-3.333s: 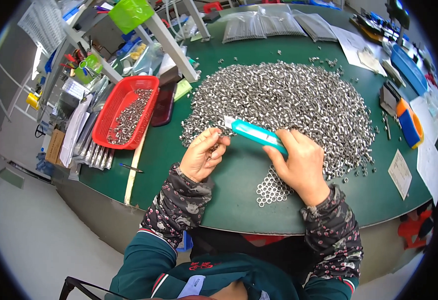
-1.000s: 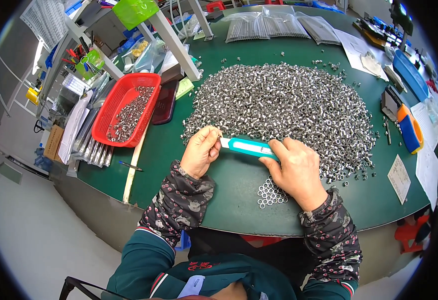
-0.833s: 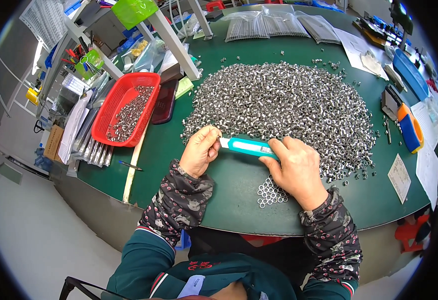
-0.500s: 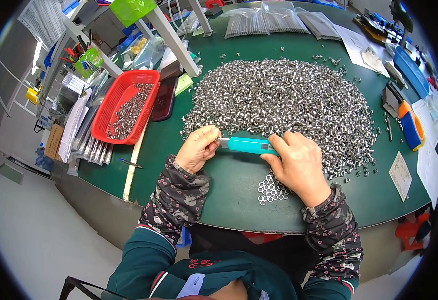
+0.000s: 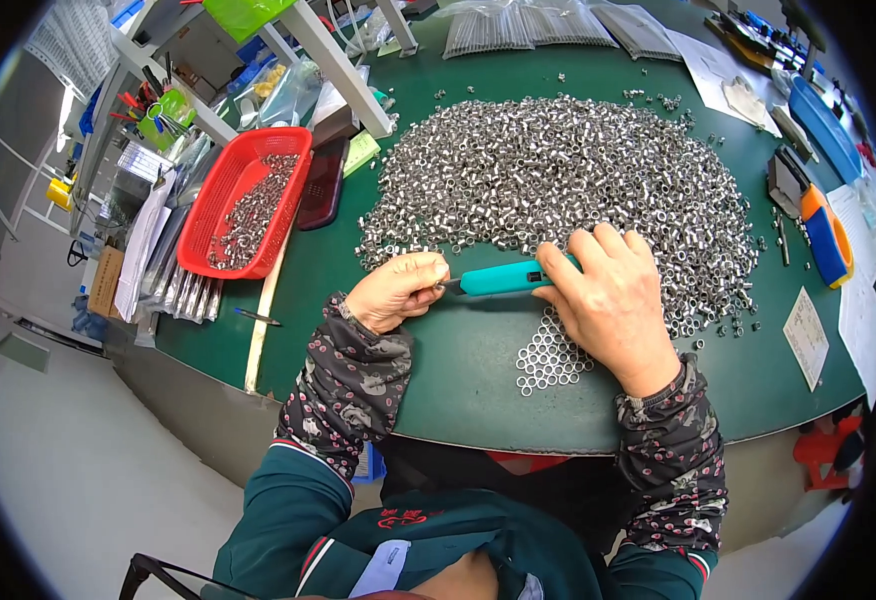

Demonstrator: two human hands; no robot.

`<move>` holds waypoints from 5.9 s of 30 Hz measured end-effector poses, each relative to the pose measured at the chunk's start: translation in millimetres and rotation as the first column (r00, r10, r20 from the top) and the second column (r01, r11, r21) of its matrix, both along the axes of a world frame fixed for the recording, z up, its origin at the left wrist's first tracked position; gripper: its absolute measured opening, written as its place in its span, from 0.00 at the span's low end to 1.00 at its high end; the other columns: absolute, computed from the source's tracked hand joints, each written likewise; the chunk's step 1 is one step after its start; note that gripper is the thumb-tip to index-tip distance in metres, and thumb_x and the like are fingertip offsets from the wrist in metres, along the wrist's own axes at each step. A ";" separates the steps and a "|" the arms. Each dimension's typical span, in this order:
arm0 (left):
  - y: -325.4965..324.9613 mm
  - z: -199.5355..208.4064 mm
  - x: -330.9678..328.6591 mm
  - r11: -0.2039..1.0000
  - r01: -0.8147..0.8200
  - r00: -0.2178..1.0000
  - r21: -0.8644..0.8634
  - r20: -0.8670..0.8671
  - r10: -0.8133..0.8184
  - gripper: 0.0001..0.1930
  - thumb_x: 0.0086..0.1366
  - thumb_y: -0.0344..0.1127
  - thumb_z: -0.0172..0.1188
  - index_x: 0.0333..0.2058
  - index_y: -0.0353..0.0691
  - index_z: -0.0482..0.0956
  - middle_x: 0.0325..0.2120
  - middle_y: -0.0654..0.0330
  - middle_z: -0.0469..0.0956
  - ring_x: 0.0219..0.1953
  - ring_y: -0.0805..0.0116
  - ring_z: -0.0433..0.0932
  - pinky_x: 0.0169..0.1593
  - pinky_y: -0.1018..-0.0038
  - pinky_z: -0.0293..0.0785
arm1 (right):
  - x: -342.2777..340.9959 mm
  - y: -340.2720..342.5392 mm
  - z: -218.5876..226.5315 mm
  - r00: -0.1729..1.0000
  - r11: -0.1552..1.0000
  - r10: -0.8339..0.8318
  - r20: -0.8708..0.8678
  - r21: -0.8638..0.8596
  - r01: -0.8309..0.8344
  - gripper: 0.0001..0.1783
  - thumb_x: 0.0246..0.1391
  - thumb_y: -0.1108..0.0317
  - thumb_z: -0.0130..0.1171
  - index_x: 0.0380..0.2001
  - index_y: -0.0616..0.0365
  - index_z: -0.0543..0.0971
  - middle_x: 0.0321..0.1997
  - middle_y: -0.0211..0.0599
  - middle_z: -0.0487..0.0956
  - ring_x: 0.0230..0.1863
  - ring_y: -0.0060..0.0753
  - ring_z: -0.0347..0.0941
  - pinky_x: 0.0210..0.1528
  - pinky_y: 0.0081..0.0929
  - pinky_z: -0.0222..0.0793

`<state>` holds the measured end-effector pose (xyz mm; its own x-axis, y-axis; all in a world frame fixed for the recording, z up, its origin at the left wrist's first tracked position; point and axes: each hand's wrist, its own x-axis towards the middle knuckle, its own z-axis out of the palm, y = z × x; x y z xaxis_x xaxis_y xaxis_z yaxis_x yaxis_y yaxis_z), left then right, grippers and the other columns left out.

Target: Assembling or sorting small metal rings at a workbench using a hand tool.

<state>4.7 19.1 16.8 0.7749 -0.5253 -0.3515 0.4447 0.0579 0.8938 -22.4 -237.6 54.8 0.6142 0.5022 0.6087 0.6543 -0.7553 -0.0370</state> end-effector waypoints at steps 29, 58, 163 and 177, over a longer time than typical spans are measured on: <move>-10.7 -5.0 -3.8 0.982 -0.165 0.977 -0.092 0.124 0.176 0.08 0.65 0.37 0.49 0.31 0.40 0.70 0.21 0.69 0.66 0.16 0.87 0.56 0.15 0.91 0.48 | -1.3 -3.2 7.0 0.985 0.999 -0.048 0.164 0.014 0.047 0.14 0.33 0.65 0.62 0.29 0.50 0.74 0.24 0.28 0.65 0.28 0.30 0.63 0.32 0.29 0.56; -24.6 -7.6 -8.5 0.829 -0.412 0.841 -0.379 0.193 0.506 0.05 0.62 0.31 0.52 0.36 0.38 0.71 0.21 0.69 0.65 0.18 0.85 0.57 0.17 0.88 0.50 | 2.3 5.2 -23.3 0.708 0.911 0.136 -0.693 0.369 0.186 0.18 0.47 0.52 0.56 0.32 0.57 0.79 0.23 0.43 0.77 0.26 0.44 0.74 0.29 0.34 0.67; -16.8 -8.8 -5.3 0.847 -0.397 0.885 -0.354 0.096 0.455 0.12 0.64 0.33 0.50 0.42 0.33 0.72 0.27 0.66 0.68 0.18 0.86 0.57 0.16 0.90 0.50 | 0.2 6.9 -23.6 0.843 0.937 0.041 -0.537 0.312 0.154 0.17 0.45 0.54 0.58 0.29 0.58 0.78 0.21 0.43 0.75 0.23 0.45 0.73 0.25 0.36 0.66; -18.3 -9.4 -5.5 0.820 -0.387 0.880 -0.422 0.097 0.465 0.12 0.64 0.33 0.50 0.43 0.33 0.71 0.26 0.66 0.67 0.19 0.85 0.57 0.17 0.89 0.50 | 0.4 8.5 -18.4 0.643 0.919 0.115 -0.757 0.327 0.221 0.18 0.49 0.53 0.55 0.32 0.57 0.78 0.18 0.43 0.75 0.22 0.43 0.74 0.27 0.33 0.67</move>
<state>-0.8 0.9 7.4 0.9820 -0.1878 -0.0204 0.1228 0.5525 0.8244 -22.0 -229.1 36.4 0.9522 0.3024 0.0437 0.2272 -0.6050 -0.7632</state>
